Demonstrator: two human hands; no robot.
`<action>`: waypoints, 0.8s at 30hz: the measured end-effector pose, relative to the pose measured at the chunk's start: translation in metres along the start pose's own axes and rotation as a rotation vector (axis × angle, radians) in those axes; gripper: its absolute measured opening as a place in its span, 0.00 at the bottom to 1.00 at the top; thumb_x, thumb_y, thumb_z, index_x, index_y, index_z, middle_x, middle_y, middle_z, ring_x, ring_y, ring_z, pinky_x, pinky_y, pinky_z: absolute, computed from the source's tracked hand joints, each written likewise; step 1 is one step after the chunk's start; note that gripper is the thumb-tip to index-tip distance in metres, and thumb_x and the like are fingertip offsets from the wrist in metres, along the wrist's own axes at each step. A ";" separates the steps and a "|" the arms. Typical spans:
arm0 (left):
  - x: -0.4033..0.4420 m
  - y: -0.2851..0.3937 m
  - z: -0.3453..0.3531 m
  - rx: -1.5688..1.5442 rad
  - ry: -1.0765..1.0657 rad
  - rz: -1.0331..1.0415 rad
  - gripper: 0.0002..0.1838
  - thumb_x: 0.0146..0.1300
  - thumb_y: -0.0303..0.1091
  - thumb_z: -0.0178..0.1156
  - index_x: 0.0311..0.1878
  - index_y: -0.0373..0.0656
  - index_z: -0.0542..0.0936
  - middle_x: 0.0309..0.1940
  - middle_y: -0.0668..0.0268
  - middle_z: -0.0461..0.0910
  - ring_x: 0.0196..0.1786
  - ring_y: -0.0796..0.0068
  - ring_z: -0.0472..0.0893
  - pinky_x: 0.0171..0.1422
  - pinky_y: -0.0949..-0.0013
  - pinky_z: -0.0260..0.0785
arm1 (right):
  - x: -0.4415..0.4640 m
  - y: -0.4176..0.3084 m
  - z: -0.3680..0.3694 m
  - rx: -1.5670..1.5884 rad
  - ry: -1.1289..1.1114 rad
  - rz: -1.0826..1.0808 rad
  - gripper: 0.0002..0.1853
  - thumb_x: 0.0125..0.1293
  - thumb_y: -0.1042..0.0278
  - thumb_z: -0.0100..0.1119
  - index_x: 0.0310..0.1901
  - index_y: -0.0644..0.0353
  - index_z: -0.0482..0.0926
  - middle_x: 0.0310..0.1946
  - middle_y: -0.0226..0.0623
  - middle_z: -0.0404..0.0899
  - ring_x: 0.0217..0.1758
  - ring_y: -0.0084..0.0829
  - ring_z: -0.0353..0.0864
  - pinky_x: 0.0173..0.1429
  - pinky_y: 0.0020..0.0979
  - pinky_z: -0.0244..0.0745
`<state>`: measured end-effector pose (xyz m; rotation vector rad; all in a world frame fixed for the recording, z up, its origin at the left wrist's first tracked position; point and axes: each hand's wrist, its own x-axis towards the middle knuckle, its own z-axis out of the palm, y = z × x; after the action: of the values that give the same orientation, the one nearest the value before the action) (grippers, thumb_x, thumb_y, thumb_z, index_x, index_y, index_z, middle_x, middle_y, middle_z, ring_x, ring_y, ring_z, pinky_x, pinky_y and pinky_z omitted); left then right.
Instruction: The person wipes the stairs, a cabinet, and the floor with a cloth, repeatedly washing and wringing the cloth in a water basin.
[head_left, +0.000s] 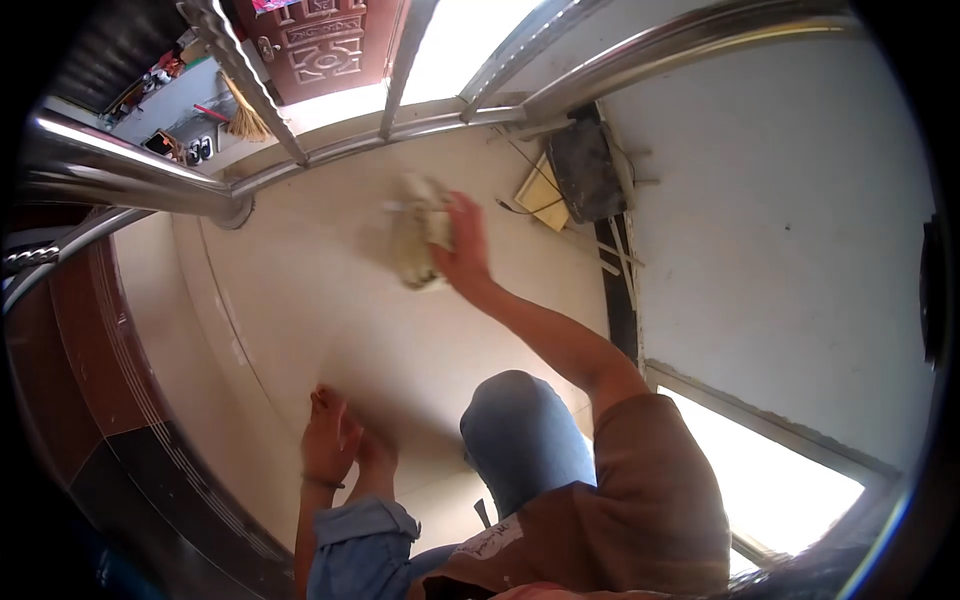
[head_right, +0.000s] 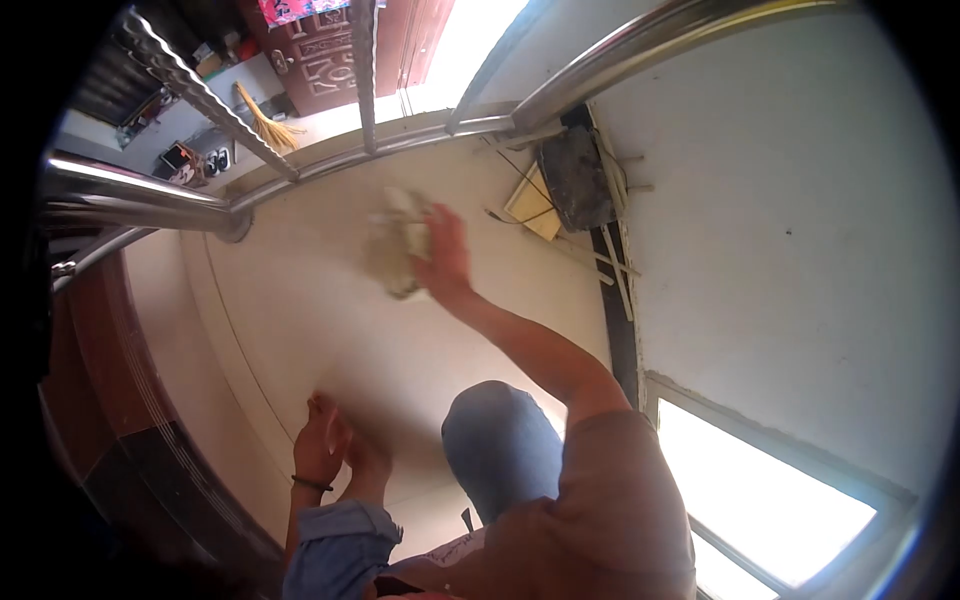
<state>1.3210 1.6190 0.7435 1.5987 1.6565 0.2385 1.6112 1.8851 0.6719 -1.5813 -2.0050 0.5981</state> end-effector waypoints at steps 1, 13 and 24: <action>-0.003 -0.004 0.000 -0.015 -0.019 -0.012 0.28 0.59 0.41 0.67 0.61 0.39 0.75 0.54 0.50 0.80 0.60 0.46 0.76 0.60 0.48 0.71 | -0.011 0.025 -0.005 -0.079 0.085 -0.030 0.42 0.55 0.63 0.69 0.71 0.65 0.62 0.72 0.54 0.54 0.74 0.55 0.58 0.73 0.47 0.64; -0.011 -0.007 -0.003 -0.017 -0.073 -0.017 0.32 0.60 0.42 0.64 0.66 0.40 0.70 0.61 0.46 0.75 0.59 0.39 0.75 0.54 0.48 0.73 | 0.132 -0.037 0.089 -0.453 -0.202 0.201 0.32 0.62 0.55 0.63 0.63 0.68 0.74 0.67 0.53 0.69 0.72 0.52 0.64 0.78 0.46 0.54; -0.013 -0.008 -0.009 -0.072 -0.086 -0.055 0.37 0.59 0.47 0.64 0.71 0.47 0.67 0.74 0.37 0.59 0.56 0.38 0.79 0.49 0.49 0.77 | 0.025 -0.041 0.052 -0.125 -0.346 -0.697 0.37 0.51 0.72 0.65 0.67 0.61 0.71 0.75 0.42 0.60 0.75 0.49 0.62 0.73 0.45 0.65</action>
<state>1.3073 1.6088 0.7496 1.4874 1.6057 0.1956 1.5428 1.8987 0.6600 -0.7625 -2.6888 0.4868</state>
